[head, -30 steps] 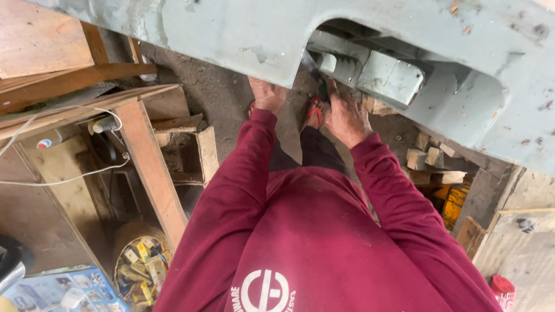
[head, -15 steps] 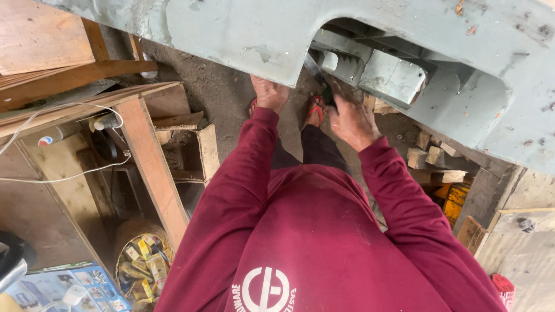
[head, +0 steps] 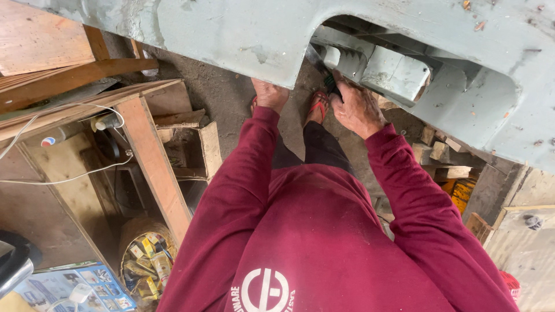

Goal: The person cleans a large grey metal frame using a wire brush and a red heat gun. They scrub the surface with the wire brush, then apply heat to specific areas, and finally use a metal scraper to remove residue from the frame's edges.

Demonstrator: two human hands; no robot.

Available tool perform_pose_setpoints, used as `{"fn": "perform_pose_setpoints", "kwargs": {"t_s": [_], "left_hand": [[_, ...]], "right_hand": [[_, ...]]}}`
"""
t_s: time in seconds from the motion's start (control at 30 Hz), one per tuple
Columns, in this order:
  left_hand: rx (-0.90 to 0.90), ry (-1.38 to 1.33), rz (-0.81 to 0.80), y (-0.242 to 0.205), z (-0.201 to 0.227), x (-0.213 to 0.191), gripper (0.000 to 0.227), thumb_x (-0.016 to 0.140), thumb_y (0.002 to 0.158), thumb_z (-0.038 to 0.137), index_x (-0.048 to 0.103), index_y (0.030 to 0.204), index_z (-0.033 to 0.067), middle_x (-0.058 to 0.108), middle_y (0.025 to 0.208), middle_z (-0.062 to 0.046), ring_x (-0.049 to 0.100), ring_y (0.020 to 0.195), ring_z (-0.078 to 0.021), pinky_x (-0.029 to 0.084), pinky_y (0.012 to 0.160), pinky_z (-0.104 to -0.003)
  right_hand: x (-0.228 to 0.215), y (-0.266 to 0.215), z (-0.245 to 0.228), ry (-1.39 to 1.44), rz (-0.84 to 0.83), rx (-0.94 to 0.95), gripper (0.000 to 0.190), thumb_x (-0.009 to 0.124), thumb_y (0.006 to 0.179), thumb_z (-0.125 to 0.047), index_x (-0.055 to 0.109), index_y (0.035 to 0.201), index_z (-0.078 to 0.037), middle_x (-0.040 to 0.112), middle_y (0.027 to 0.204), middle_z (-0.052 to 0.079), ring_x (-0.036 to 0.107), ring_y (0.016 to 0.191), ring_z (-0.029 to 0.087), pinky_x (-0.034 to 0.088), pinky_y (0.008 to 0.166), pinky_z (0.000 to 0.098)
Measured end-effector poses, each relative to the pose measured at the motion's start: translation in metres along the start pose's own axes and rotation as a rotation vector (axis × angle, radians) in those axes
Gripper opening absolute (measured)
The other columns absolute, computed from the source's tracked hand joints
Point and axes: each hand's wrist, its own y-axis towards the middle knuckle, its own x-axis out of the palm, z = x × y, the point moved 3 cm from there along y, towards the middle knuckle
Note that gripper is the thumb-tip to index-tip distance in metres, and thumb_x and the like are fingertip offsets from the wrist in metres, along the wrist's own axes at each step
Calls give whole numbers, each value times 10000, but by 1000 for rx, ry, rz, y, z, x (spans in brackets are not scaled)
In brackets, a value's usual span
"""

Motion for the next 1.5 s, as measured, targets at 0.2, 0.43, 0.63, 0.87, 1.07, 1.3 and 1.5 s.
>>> {"fn": "perform_pose_setpoints", "kwargs": {"t_s": [0.2, 0.43, 0.63, 0.87, 1.07, 1.3, 1.5], "left_hand": [[23, 103, 58, 4, 3, -2, 443, 510, 1060, 415, 568, 1308, 53, 652, 1253, -86, 657, 1133, -242, 569, 965, -375], [539, 963, -228, -31, 11, 58, 332, 799, 896, -7, 660, 1198, 2, 702, 1120, -78, 694, 977, -192, 598, 844, -363], [800, 1386, -242, -48, 17, 93, 234, 825, 858, -21, 723, 1067, 4, 743, 1021, -45, 709, 928, -155, 575, 840, -324], [722, 1298, -236, -42, 18, 89, 300, 804, 849, -30, 687, 1123, -3, 734, 1074, -53, 710, 969, -160, 586, 850, -317], [668, 1077, -278, -41, 13, 75, 305, 795, 887, -78, 686, 1165, -12, 728, 1088, -59, 702, 963, -165, 592, 861, -327], [641, 1048, -253, -39, 9, 71, 310, 780, 883, -124, 688, 1159, -17, 716, 1100, -64, 692, 984, -164, 591, 858, -321], [739, 1352, -270, -38, 15, 66, 338, 778, 872, -106, 665, 1178, -15, 713, 1135, -76, 694, 1013, -181, 589, 869, -341]], "right_hand": [[2, 1, -1, -29, -247, 294, 598, 569, 987, -140, 418, 1552, -15, 712, 797, 233, 712, 685, 361, 580, 719, 456], [3, -11, -11, -91, -115, 188, 657, 605, 970, -176, 371, 1559, -2, 711, 988, 219, 726, 806, 372, 592, 798, 464], [9, -13, -7, -140, -33, 177, 666, 632, 959, -175, 383, 1555, -12, 656, 1239, 253, 700, 992, 419, 567, 858, 491], [10, -9, -1, -95, 23, 170, 685, 644, 942, -160, 387, 1556, -1, 695, 1085, 272, 716, 914, 424, 575, 820, 491], [8, -14, 0, -13, -48, 187, 675, 620, 945, -167, 387, 1557, -4, 702, 986, 290, 705, 890, 429, 564, 819, 500], [5, -22, -11, -60, 21, 93, 647, 601, 943, -179, 414, 1541, -17, 711, 1105, 257, 708, 905, 432, 566, 808, 499], [11, -17, -10, -89, -21, 135, 652, 601, 954, -210, 404, 1546, -20, 690, 1123, 259, 699, 923, 441, 566, 802, 516]]}}
